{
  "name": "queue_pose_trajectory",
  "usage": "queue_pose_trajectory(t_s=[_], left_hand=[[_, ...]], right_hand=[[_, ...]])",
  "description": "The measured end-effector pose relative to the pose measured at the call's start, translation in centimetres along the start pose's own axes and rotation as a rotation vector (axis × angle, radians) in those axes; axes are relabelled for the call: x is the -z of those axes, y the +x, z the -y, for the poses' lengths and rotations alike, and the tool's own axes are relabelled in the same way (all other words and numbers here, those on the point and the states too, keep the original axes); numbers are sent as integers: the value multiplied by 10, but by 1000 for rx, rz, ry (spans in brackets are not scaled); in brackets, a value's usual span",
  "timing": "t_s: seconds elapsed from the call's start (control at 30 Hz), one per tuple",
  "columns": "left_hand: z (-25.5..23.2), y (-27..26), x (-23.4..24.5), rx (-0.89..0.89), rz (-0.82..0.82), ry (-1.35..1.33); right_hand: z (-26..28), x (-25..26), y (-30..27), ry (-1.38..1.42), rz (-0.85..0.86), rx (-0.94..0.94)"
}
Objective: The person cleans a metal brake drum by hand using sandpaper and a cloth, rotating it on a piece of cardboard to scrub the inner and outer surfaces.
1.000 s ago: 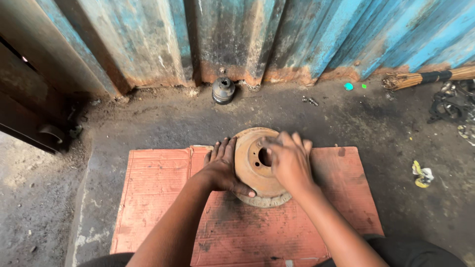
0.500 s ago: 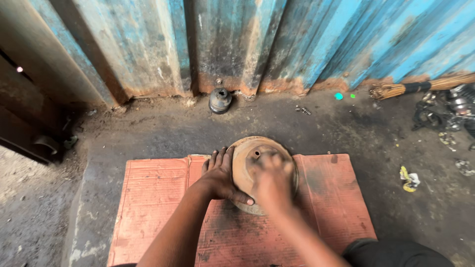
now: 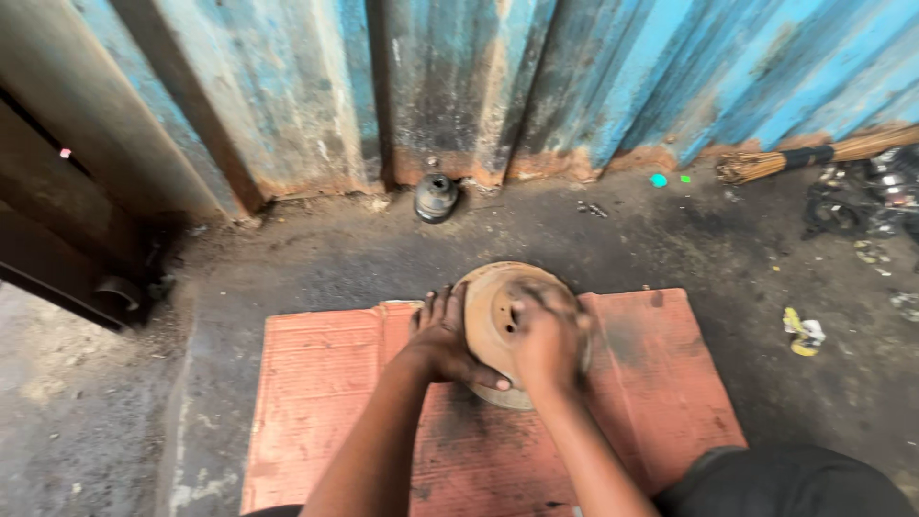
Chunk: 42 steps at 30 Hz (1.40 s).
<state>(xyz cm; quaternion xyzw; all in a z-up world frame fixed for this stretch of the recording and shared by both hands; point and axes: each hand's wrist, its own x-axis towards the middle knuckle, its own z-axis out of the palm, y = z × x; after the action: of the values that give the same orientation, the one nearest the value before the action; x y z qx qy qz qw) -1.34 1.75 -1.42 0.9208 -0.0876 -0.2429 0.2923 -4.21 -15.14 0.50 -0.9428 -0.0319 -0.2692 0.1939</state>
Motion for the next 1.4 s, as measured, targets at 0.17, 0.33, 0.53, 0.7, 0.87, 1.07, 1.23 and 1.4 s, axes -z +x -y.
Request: queue_pose_trajectory(t_s=[0.17, 0.33, 0.53, 0.7, 0.87, 1.07, 1.23, 1.4], left_hand=[[4, -3, -2, -7, -20, -84], [0, -1, -1, 13, 21, -13], [-1, -1, 0, 19, 26, 8], [-3, -5, -2, 20, 30, 10], [-5, -2, 0, 40, 33, 12], [0, -5, 3, 43, 35, -16], [-3, -7, -1, 47, 31, 16], [0, -5, 3, 17, 14, 21]], right_hand=[[0, -14, -7, -131, -12, -26], [5, 5, 5, -235, 91, -82], [9, 10, 3, -133, 24, 66], [6, -10, -8, -217, 97, 26], [-4, 2, 12, -182, 153, -198], [-1, 7, 4, -254, 180, -87], [7, 5, -3, -173, 51, 180], [-7, 9, 14, -178, 143, -85]])
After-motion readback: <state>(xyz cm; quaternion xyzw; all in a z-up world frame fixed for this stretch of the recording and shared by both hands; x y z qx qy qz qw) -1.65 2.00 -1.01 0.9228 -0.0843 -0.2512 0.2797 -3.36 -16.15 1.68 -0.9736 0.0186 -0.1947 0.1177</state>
